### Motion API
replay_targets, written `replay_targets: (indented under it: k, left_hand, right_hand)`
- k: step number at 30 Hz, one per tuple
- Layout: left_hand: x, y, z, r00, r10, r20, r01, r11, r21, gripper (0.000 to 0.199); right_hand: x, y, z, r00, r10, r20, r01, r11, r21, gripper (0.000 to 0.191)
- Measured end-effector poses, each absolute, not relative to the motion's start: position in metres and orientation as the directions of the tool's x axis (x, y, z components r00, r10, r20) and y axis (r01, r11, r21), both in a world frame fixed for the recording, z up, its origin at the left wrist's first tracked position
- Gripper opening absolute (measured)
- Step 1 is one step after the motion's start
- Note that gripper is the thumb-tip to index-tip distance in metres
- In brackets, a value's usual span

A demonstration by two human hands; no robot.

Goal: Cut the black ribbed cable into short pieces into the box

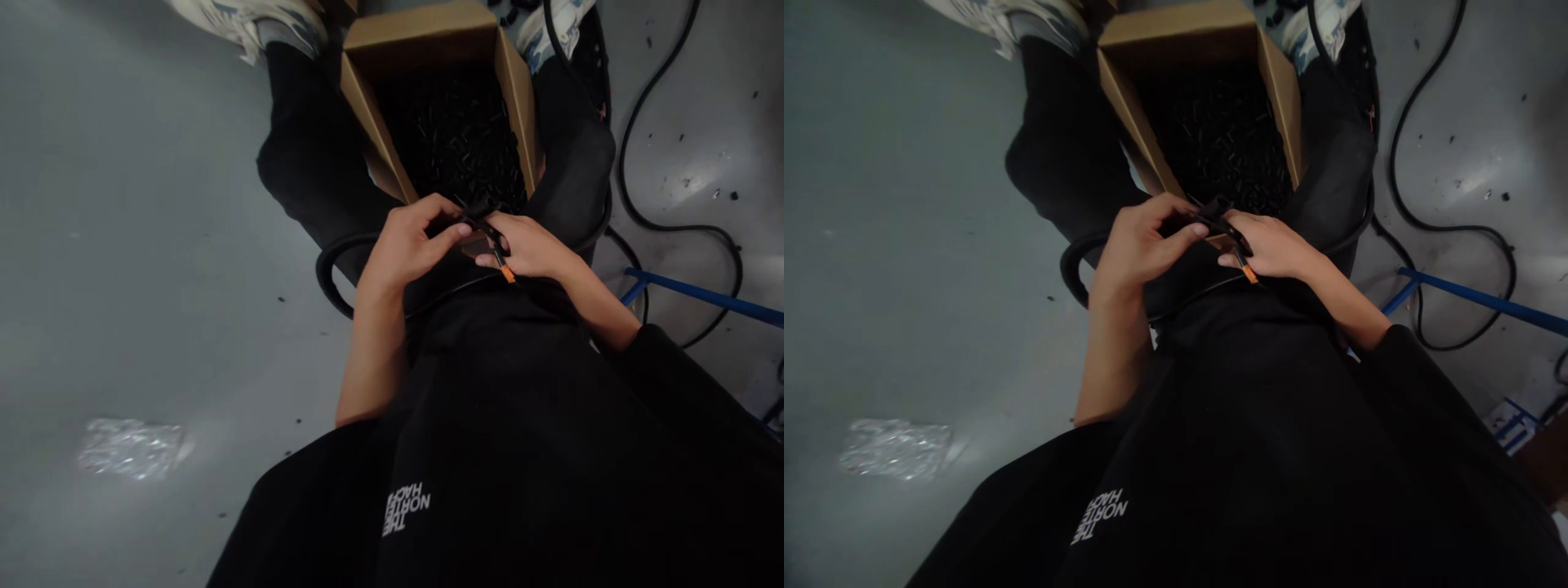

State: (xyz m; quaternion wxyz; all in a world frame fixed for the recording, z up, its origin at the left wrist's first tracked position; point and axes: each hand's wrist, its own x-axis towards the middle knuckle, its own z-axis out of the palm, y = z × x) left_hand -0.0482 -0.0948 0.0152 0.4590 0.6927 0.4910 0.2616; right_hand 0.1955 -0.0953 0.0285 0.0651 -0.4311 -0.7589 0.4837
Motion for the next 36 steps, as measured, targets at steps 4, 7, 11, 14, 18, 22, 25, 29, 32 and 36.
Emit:
replay_targets:
  k: [4,7,11,14,18,22,25,29,32,36]
  left_hand:
    - [-0.051,-0.092,0.016,0.478,0.869,-0.129,0.343,-0.05,0.938,0.063]
    - [-0.059,-0.085,0.017,0.557,0.812,-0.174,0.289,0.006,0.957,0.066]
    - [-0.059,-0.079,0.016,0.652,0.73,-0.206,0.266,0.035,0.963,0.069]
    - [-0.055,-0.078,0.012,0.704,0.677,-0.215,0.245,0.053,0.968,0.072]
    - [-0.068,-0.079,0.002,0.66,0.717,-0.224,0.243,0.078,0.967,0.072]
    - [-0.076,-0.085,-0.004,0.403,0.903,-0.149,0.315,0.016,0.949,0.066]
    - [-0.062,-0.091,-0.003,0.205,0.977,-0.059,0.32,-0.01,0.947,0.06]
    - [-0.043,-0.094,0.001,0.139,0.99,-0.019,0.269,-0.02,0.963,0.056]
    - [-0.042,-0.093,-0.001,0.11,0.994,-0.009,0.274,-0.022,0.962,0.051]
    - [-0.042,-0.094,-0.006,0.103,0.995,-0.014,0.301,-0.018,0.954,0.049]
  right_hand:
    - [0.197,-0.091,0.032,-0.629,0.709,-0.32,0.594,0.172,-0.786,0.044]
    - [0.199,-0.091,0.029,-0.675,0.667,-0.315,0.536,0.15,-0.831,0.033]
    - [0.2,-0.093,0.022,-0.706,0.634,-0.315,0.512,0.15,-0.846,0.043]
    - [0.198,-0.093,0.018,-0.727,0.619,-0.295,0.482,0.156,-0.862,0.038]
    - [0.204,-0.093,0.019,-0.669,0.658,-0.346,0.498,0.052,-0.866,0.034]
    - [0.209,-0.091,0.029,-0.61,0.668,-0.426,0.617,0.063,-0.784,0.044]
    - [0.202,-0.09,0.037,-0.565,0.658,-0.498,0.752,0.163,-0.638,0.049]
    - [0.188,-0.091,0.041,-0.549,0.665,-0.506,0.792,0.222,-0.568,0.052]
    - [0.185,-0.093,0.04,-0.545,0.678,-0.492,0.802,0.252,-0.541,0.054]
    - [0.184,-0.093,0.039,-0.544,0.687,-0.481,0.807,0.272,-0.525,0.057]
